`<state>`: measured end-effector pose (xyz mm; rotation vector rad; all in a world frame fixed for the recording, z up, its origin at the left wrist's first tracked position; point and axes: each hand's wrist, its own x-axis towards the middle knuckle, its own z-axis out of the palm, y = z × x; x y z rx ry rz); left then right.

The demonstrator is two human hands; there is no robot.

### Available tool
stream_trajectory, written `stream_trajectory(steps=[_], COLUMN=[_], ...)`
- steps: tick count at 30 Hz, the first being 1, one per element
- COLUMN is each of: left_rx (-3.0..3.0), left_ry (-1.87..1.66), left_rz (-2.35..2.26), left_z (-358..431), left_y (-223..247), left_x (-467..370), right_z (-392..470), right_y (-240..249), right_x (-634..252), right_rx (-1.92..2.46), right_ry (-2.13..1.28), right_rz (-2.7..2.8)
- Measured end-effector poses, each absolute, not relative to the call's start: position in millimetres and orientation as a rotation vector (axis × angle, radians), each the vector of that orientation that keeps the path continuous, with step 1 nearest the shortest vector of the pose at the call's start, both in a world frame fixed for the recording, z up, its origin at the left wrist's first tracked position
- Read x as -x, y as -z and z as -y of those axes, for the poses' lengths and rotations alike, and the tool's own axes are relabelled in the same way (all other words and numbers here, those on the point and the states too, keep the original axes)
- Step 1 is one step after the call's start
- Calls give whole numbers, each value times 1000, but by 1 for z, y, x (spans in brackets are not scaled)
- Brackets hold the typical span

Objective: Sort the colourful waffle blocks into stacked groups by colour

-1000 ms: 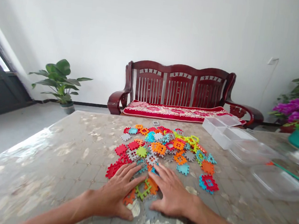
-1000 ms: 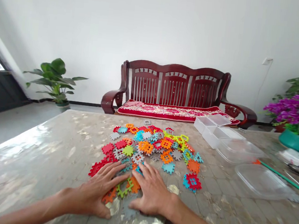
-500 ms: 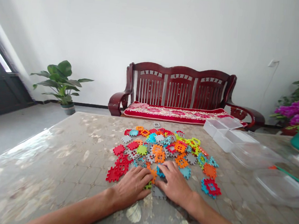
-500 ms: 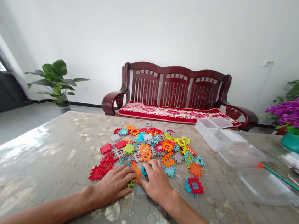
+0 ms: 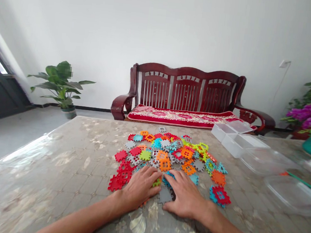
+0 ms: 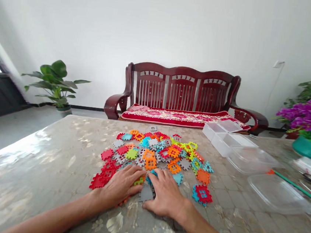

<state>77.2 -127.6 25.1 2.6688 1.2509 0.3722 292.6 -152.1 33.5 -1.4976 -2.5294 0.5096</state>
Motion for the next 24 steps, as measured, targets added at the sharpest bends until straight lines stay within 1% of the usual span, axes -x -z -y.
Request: stream_trajectory(steps=[3, 7, 10, 17, 24], left_rx=[-2695, -2710, -2680, -2582, -2551], left_ry=[-241, -84, -42, -126, -241], left_rz=[-1193, -993, -1020, -1280, -1304], left_z=[126, 120, 116, 119, 120], left_y=[-33, -51, -57, -44, -36], left_x=[-74, -68, -69, -78, -79], right_z=[151, 151, 153, 158, 149], right_y=[-37, -41, -41, -26, -10], right_x=[-291, -291, -291, -294, -297], right_rx=[1504, 1541, 1549, 1483, 1313], right_ry=[-462, -467, -470, -446, -360], right_rz=[2533, 2520, 2484, 2326, 2157])
